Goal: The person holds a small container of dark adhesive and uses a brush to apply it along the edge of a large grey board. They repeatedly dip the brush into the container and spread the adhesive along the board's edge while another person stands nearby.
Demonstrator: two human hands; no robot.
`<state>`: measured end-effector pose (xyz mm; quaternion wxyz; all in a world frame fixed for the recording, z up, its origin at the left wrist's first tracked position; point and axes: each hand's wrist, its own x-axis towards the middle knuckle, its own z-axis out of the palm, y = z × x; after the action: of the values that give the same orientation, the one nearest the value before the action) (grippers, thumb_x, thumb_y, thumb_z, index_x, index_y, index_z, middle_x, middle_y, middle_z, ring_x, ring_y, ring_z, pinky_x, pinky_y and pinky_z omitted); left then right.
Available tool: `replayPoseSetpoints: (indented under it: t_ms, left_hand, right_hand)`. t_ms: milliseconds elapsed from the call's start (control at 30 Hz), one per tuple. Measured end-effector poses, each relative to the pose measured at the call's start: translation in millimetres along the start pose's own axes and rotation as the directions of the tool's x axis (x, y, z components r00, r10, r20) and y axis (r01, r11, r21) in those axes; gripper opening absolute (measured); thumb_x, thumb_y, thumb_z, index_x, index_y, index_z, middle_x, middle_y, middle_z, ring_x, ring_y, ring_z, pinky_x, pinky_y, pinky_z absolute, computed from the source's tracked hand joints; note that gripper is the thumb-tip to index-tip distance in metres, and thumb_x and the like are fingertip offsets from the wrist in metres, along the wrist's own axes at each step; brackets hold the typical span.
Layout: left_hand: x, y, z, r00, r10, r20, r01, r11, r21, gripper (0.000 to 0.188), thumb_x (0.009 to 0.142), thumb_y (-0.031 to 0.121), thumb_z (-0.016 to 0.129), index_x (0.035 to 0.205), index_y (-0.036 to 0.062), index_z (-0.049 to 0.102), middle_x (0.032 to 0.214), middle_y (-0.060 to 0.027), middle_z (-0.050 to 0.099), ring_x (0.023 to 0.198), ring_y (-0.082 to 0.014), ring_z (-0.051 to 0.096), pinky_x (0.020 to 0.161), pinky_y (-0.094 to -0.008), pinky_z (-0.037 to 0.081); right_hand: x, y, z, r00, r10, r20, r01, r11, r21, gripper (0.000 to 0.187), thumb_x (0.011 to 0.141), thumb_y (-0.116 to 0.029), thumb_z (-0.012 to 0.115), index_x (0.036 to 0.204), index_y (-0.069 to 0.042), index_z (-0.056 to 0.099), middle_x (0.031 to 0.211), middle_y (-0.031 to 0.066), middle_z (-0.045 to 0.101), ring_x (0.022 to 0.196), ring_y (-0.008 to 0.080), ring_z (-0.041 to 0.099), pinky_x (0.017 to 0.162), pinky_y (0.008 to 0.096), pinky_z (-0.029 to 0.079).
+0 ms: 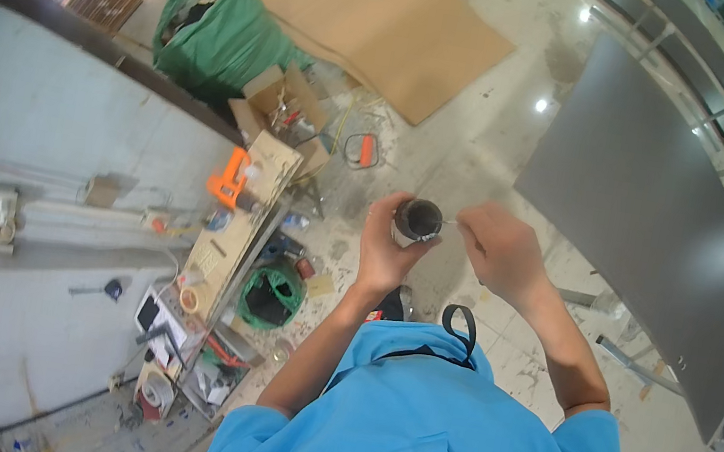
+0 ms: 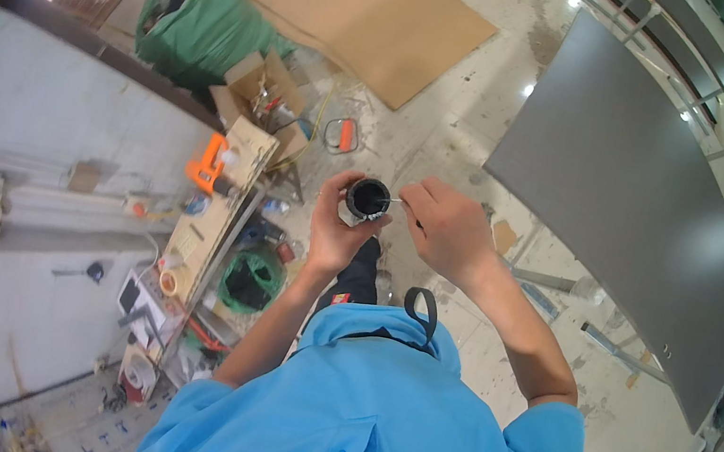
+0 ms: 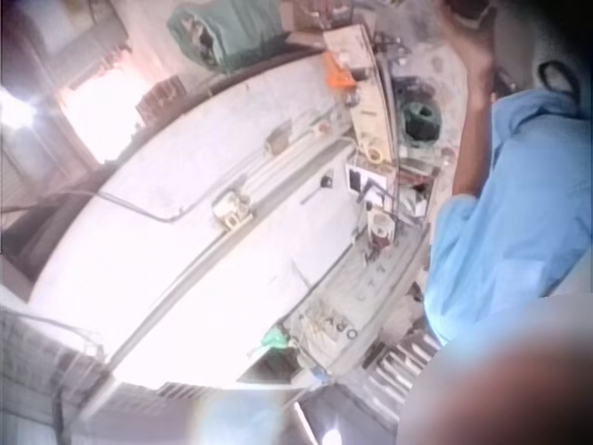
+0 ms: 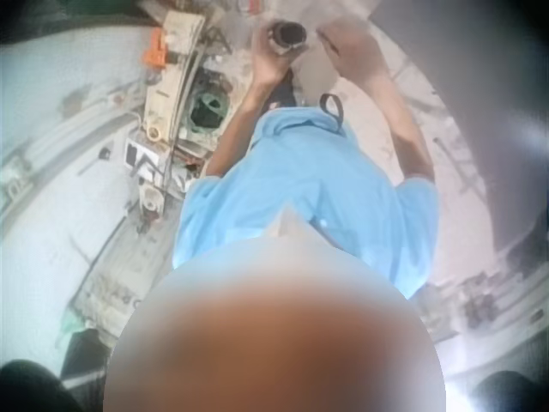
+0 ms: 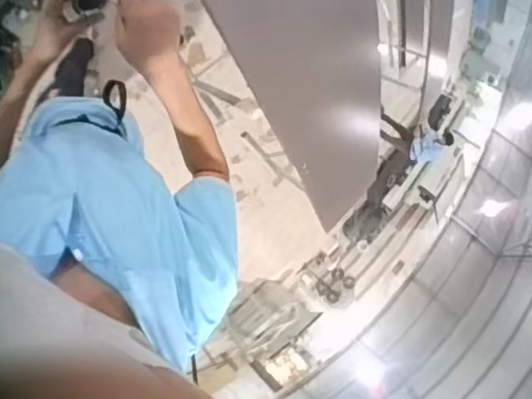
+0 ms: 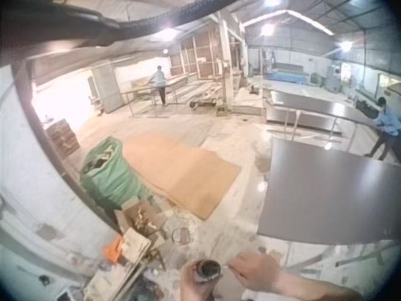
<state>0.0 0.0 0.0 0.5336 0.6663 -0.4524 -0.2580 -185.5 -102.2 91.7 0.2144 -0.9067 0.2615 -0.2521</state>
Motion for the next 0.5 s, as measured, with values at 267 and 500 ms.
replayPoseSetpoints:
  t_ms: [267,500]
  left_hand:
    - [193.1,-9.7,20.8,0.947,0.300,0.118,-0.309,0.949,0.066,0.073,0.068,0.006,0.096,0.133,0.0086,0.063,0.123,-0.0131,0.069,0.118,-0.0367,0.064,0.102,-0.0462,0.050]
    - [326.0,-17.4,63.6,0.897,0.313,0.311,-0.347,0.936,0.060,0.072,0.068,0.008,0.096,0.132,0.0083,0.063,0.124,-0.0133,0.069,0.118,-0.0375,0.063,0.102,-0.0465,0.050]
  right_hand:
    - [152.2,73.7,-8.2,0.986,0.015,0.168,0.049,0.927,-0.372,0.016,0.086,-0.007,0.072,0.098,-0.005,0.063,0.093,0.0106,0.063,0.084,0.0318,0.071,0.066,0.0434,0.060]
    - [230.6,158.0,-21.0,0.982,0.176,0.071,-0.146,0.939,-0.312,0.017,0.085,-0.009,0.075,0.097,-0.005,0.064,0.093,0.0099,0.064,0.087,0.0296,0.072,0.067,0.0429,0.060]
